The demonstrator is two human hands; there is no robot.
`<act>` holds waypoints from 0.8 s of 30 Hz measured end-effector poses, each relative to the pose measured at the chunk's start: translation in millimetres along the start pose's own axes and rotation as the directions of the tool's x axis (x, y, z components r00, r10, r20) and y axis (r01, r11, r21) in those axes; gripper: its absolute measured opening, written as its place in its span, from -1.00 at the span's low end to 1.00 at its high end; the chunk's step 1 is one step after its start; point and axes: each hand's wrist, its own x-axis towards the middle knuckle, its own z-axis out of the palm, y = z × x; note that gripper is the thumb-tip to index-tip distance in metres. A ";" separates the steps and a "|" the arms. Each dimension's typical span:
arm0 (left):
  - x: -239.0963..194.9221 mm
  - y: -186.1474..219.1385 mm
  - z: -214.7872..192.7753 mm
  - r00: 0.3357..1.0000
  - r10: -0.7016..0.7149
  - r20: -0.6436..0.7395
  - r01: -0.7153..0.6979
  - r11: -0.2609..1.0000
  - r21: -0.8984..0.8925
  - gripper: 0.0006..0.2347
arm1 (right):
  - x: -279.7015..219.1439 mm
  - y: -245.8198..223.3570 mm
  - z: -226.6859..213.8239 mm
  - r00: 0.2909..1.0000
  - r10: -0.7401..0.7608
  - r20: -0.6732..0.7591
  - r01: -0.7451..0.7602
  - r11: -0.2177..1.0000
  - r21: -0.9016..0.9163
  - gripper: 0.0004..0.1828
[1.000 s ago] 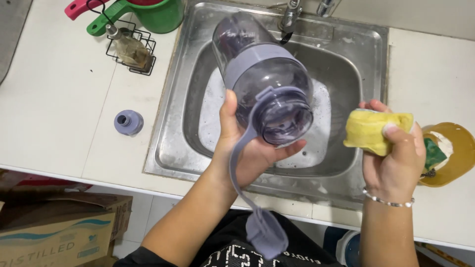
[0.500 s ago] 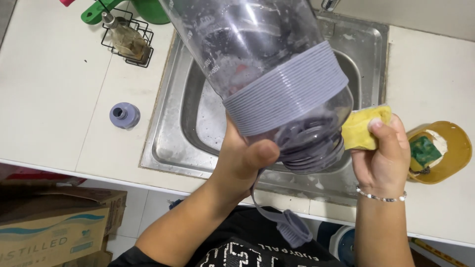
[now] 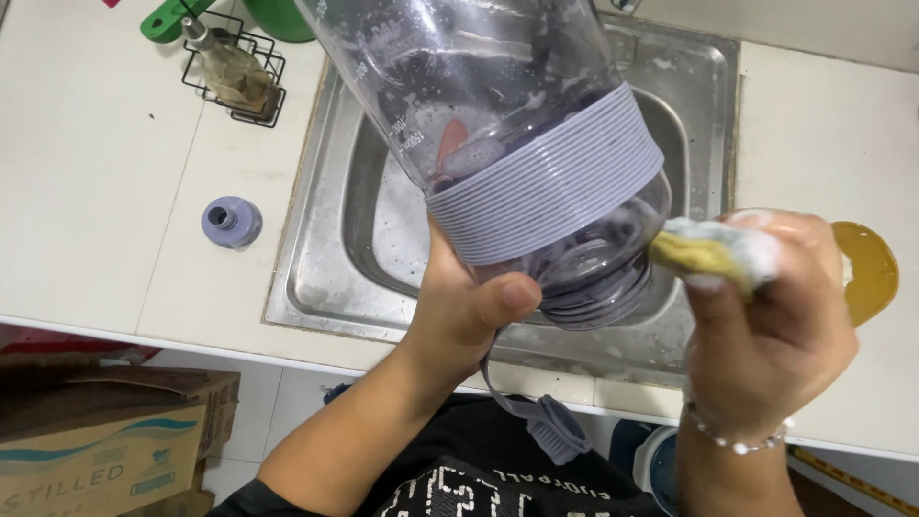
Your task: Washing a plastic water bottle and its lid in a kitchen sink using a sponge and soap.
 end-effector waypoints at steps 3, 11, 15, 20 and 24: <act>-0.9 -7.2 0.5 1.000 0.026 -0.013 -0.027 0.999 -0.029 0.25 | -4.4 -11.7 10.2 0.989 -0.136 0.049 0.145 0.952 -0.269 -0.73; -3.7 -20.8 2.8 0.986 0.162 -0.039 -0.161 0.987 0.025 0.21 | -10.5 4.9 27.0 0.962 -0.267 0.061 0.270 0.885 -0.379 -0.84; -2.7 -24.0 5.6 0.984 0.179 -0.025 -0.178 0.983 0.044 0.17 | -14.9 1.6 27.3 0.973 -0.229 0.002 0.213 0.904 -0.371 -0.82; 0.7 -34.1 3.0 0.981 0.187 -0.058 -0.185 0.982 0.045 0.14 | -8.8 9.1 25.7 0.947 -0.313 0.068 0.309 0.832 -0.461 -0.86; 6.6 -34.6 3.7 0.976 0.209 -0.061 -0.207 0.977 0.040 0.11 | -4.8 3.3 31.5 0.948 -0.315 0.042 0.304 0.857 -0.416 -0.85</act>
